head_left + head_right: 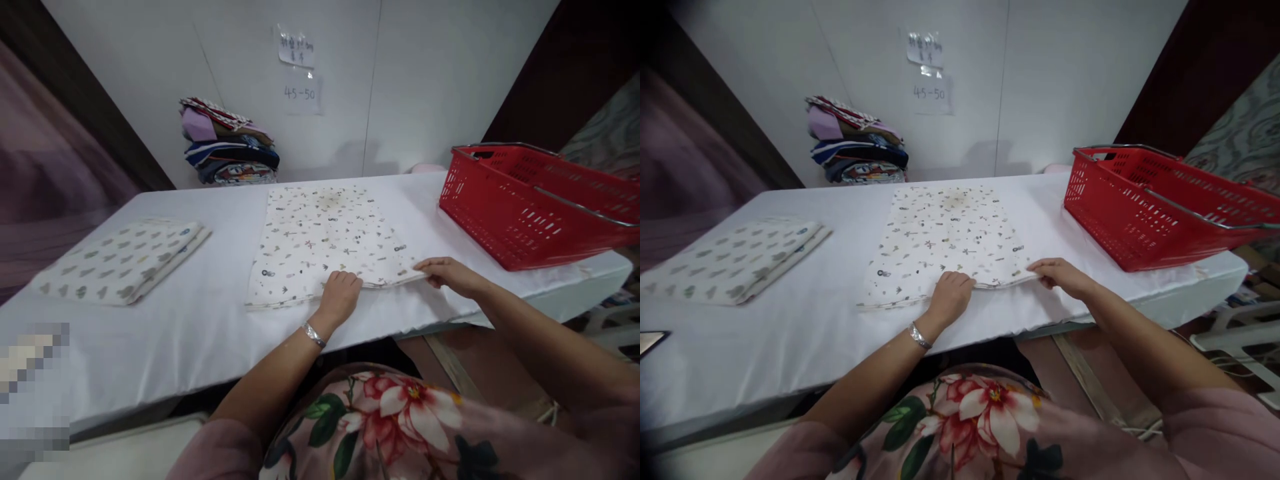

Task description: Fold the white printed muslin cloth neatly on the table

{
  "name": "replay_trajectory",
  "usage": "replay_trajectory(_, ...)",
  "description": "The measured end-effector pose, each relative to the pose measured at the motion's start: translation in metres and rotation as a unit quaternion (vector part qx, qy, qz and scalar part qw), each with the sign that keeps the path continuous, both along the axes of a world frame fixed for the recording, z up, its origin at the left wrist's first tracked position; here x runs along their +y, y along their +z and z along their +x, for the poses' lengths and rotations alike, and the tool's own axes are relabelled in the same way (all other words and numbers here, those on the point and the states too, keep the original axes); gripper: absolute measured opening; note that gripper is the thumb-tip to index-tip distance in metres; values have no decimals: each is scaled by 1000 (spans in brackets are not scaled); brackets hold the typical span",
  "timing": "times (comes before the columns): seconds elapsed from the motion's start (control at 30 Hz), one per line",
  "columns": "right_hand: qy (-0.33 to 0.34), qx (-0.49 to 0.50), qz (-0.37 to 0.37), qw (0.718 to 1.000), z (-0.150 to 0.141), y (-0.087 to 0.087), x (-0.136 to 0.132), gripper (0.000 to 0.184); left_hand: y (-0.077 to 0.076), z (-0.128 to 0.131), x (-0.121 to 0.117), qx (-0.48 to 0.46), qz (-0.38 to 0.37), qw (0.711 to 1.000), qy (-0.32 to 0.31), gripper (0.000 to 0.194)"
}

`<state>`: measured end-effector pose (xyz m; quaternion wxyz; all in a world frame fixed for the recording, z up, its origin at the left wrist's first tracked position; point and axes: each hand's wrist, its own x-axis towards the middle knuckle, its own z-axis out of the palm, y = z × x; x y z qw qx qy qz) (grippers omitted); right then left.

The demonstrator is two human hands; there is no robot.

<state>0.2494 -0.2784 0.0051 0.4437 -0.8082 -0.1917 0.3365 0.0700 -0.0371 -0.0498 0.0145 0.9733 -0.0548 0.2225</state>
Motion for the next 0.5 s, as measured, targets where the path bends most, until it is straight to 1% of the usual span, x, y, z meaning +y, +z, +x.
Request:
replay_trajectory(0.03,-1,-3,-4,1000,0,-2,-1,35,-1,0,0,5,-4,1000,0,15)
replay_trajectory(0.13,7,-20,-48,999,0,-10,-5,33,-2,-1,-2,30,-23,999,-4,14)
replay_trajectory(0.23,-1,-26,-27,999,0,-21,-8,35,-1,-2,-4,62,-57,996,4,15)
replay_trajectory(0.27,-1,-27,-29,999,-1,-26,-10,35,0,-2,-5,76,-67,995,8,15)
replay_trajectory(0.33,17,-42,-55,997,-1,-33,-11,33,2,-1,-6,100,-80,992,14,16)
replay_trajectory(0.37,31,-60,-68,995,-2,-35,-12,31,3,-1,-6,109,-83,990,15,17)
replay_trajectory(0.43,63,-129,-92,985,-4,-36,-12,26,6,0,-5,120,-84,989,10,18)
replay_trajectory(0.47,81,-181,-111,974,-6,-35,-11,23,7,1,-5,123,-83,989,6,19)
replay_trajectory(0.5,99,-243,-130,956,-8,-32,-10,20,8,1,-5,125,-83,989,4,20)
